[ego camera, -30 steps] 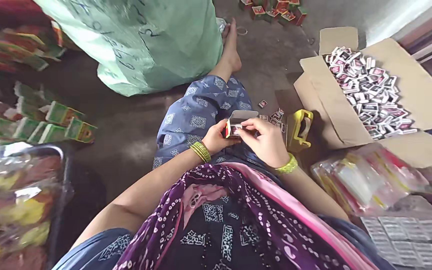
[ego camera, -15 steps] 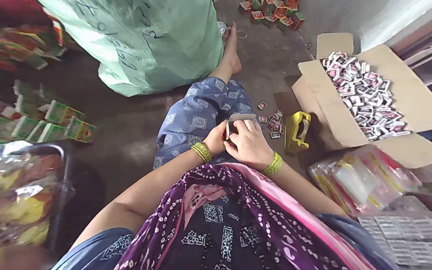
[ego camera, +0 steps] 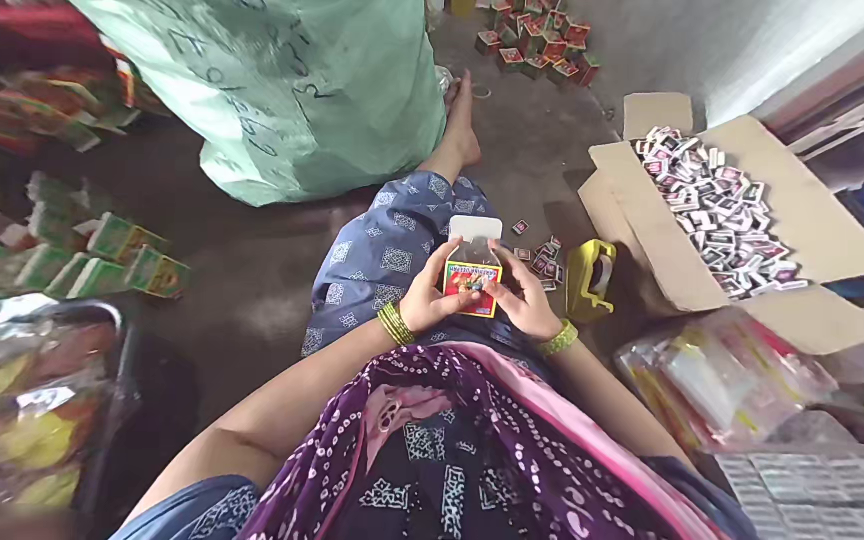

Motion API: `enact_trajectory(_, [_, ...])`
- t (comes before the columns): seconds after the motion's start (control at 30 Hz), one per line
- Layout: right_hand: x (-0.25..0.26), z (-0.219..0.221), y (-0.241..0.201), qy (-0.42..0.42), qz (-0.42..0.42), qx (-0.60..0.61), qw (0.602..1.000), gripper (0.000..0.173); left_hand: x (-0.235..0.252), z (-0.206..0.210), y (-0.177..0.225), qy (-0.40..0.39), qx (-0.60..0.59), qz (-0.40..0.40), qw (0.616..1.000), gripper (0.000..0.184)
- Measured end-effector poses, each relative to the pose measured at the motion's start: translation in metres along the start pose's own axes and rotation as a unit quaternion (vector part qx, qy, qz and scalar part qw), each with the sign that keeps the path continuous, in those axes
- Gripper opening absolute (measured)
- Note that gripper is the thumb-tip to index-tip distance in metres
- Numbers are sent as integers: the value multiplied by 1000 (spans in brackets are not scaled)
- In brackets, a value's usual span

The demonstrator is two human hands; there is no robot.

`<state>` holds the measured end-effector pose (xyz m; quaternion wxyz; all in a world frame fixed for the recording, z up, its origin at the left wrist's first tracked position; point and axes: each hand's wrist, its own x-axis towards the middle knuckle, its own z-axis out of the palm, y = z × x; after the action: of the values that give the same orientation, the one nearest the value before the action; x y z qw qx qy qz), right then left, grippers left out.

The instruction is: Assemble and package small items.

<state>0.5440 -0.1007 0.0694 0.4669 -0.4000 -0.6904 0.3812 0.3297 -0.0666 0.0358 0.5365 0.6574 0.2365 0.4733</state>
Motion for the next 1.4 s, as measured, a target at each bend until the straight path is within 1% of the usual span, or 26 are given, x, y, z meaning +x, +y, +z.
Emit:
enact_trajectory(0.07, [0, 4, 7, -10, -24, 3, 1000, 57, -4, -1, 2, -5, -13, 3, 1000, 79])
enact_trajectory(0.13, [1, 7, 13, -3, -60, -27, 998, 51, -6, -1, 3, -13, -19, 2, 1000, 70])
enact_trajectory(0.2, [1, 10, 16, 13, -81, -63, 995, 52, -8, -1, 4, -30, -20, 3, 999, 63])
enact_trajectory(0.23, [1, 12, 16, 29, -75, -77, 994, 52, -8, -1, 3, -37, -25, 1, 999, 61])
enact_trajectory(0.27, [2, 12, 14, 45, -62, -76, 994, 47, -7, 0, 3, -45, -31, -2, 999, 59])
enact_trajectory(0.33, [5, 10, 4, 78, -20, -7, 997, 24, -4, -1, 2, -55, -43, -15, 997, 58])
enact_trajectory(0.37, [6, 7, -4, 89, 11, 44, 995, 29, -3, -3, 2, -59, -44, -25, 997, 60])
enact_trajectory(0.4, [8, 4, -11, 96, 38, 99, 990, 43, -2, -3, 1, -60, -49, -32, 997, 66])
enact_trajectory(0.43, [9, 1, -17, 100, 62, 143, 983, 51, -1, -4, -1, -60, -54, -36, 996, 75])
enact_trajectory(0.47, [10, -4, -20, 99, 78, 164, 978, 51, -1, -4, -2, -59, -54, -37, 996, 82])
enact_trajectory(0.5, [10, -7, -22, 88, 86, 156, 980, 43, -1, -3, -3, -57, -53, -40, 996, 89])
enact_trajectory(0.57, [10, -11, -26, 48, 77, 78, 993, 25, -2, -2, -4, -62, -47, -53, 996, 99])
enact_trajectory(0.63, [10, -13, -27, -2, 53, -9, 999, 17, -3, -1, -4, -75, -34, -65, 995, 103])
enact_trajectory(0.73, [5, -13, -26, -41, 25, -99, 994, 21, -3, -2, -4, -95, -22, -69, 993, 96])
enact_trajectory(0.83, [1, -14, -27, -39, -19, -157, 987, 20, -4, -1, -2, -115, -9, -65, 991, 88])
enact_trajectory(0.97, [2, -22, -30, -28, -8, -136, 990, 13, -4, -1, 1, -131, 5, -73, 989, 90])
enact_trajectory(1.1, [3, -26, -32, -59, -19, -112, 992, 10, -4, -1, 2, -142, -4, -67, 988, 89])
enact_trajectory(1.17, [2, -26, -34, -86, -37, -125, 988, 12, -4, -1, 0, -142, -17, -62, 988, 87])
enact_trajectory(1.27, [-2, -24, -35, -116, -69, -162, 978, 20, -5, -1, -3, -139, -28, -62, 988, 86])
enact_trajectory(1.33, [-5, -21, -33, -119, -80, -177, 974, 18, -5, 0, -4, -139, -35, -65, 988, 86])
enact_trajectory(1.4, [-8, -18, -29, -104, -78, -182, 975, 15, -5, 1, -4, -136, -41, -68, 987, 83])
